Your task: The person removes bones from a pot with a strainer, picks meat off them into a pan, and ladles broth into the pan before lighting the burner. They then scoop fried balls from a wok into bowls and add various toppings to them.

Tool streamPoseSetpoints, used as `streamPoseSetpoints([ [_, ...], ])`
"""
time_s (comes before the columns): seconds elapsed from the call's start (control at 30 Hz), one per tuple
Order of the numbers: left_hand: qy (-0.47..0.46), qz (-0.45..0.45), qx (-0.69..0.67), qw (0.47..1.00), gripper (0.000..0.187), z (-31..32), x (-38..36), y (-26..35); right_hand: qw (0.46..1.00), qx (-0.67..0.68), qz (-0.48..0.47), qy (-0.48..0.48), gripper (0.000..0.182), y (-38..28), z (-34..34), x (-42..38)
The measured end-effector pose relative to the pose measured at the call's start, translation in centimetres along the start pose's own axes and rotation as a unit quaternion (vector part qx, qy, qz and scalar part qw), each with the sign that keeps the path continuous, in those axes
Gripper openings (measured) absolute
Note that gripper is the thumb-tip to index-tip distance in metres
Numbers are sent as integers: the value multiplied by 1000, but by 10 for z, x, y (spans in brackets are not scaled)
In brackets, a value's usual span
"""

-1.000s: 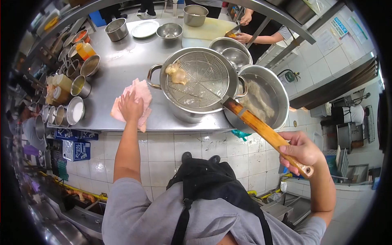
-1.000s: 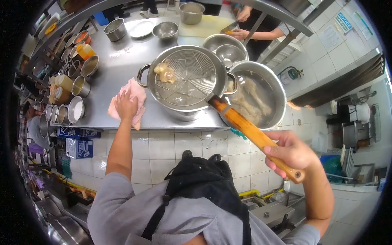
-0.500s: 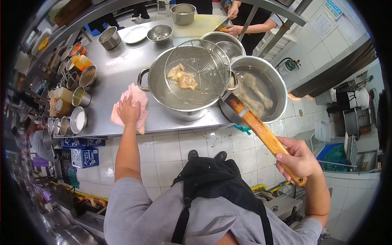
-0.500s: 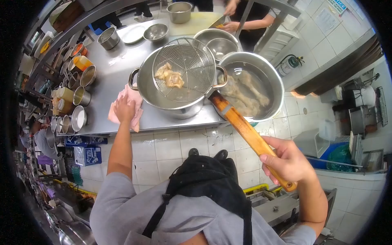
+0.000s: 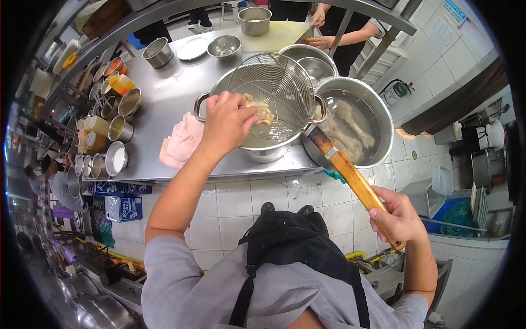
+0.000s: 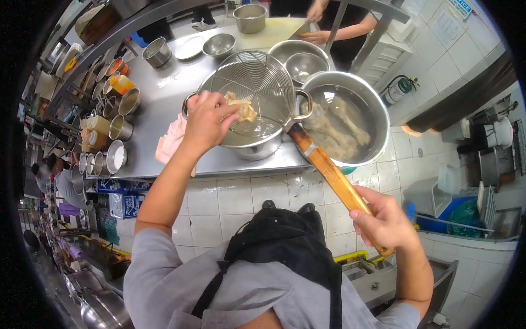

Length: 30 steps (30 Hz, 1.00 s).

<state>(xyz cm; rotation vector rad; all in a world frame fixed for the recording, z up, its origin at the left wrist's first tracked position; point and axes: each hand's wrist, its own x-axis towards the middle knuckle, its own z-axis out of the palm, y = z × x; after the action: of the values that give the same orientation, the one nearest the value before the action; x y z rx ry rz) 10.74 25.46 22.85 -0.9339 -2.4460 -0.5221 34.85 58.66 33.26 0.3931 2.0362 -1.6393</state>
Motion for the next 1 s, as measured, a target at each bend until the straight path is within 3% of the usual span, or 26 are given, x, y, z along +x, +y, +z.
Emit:
streamPoseSetpoints([
  [0.5,-53,18,47,997,14,8,15,4,998,44,33,-42,49,-17,-9,0],
  [0.57,-27,-7,-26,999,14,-1,18,3,992,105,41,-51,48,-19,-11,-1],
  [0.7,236,-139,-136,952,17,-38,22,-23,973,226,32,-26,46,-12,-18,-11],
  [0.77,306,-195,-113,925,18,-42,7,-53,963,268,18,-6,46,1,-28,-25],
  [0.83,291,-259,-111,914,19,-26,-20,-94,952,307,4,9,47,19,-42,-43],
  [1.0,131,-371,-13,919,30,40,-126,-184,930,331,-98,126,51,77,-72,-108],
])
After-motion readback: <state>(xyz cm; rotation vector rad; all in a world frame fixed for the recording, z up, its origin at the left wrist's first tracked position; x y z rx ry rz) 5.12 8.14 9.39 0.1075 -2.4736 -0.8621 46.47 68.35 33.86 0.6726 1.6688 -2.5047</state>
